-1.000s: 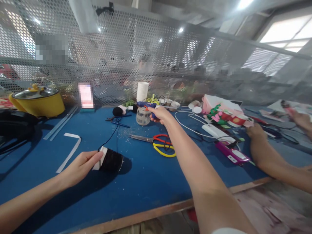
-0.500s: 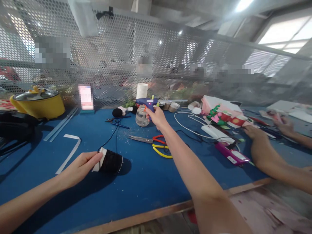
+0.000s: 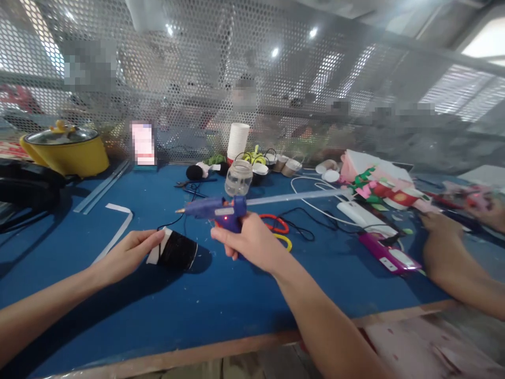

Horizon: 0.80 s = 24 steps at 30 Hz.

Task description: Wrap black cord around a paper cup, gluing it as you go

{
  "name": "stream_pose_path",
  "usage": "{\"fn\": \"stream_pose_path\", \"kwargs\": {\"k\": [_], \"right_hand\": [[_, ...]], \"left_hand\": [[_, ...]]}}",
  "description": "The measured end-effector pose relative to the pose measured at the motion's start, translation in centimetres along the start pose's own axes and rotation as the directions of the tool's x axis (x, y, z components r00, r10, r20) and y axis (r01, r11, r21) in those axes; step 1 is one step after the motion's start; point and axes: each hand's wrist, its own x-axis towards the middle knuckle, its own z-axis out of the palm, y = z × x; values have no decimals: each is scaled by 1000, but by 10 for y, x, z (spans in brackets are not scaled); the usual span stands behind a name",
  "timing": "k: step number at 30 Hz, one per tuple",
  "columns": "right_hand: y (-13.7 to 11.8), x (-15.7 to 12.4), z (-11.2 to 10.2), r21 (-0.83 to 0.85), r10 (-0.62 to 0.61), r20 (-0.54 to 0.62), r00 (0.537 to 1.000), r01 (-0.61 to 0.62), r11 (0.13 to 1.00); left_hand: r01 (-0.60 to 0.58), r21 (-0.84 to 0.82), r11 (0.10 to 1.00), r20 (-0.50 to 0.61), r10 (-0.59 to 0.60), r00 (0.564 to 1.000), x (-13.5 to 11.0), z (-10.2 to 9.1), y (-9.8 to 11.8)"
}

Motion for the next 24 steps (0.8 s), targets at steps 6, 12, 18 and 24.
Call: {"fn": "stream_pose_path", "kwargs": {"k": [6, 12, 18, 24], "right_hand": [[-5, -18, 12, -219, 57, 60, 997, -42, 975], [-3, -22, 21, -472, -143, 13, 990, 132, 872], [2, -20, 24, -498, -271, 73, 960, 271, 824], [3, -22, 25, -473, -210, 93, 973, 229, 851]], "left_hand": [[-23, -82, 996, -55, 19, 998, 3, 2, 0], [29, -28, 999, -78, -31, 996, 4, 1, 2], [29, 42, 999, -92, -25, 995, 0, 1, 10], [22, 35, 999, -75, -20, 997, -2, 2, 12]]}}
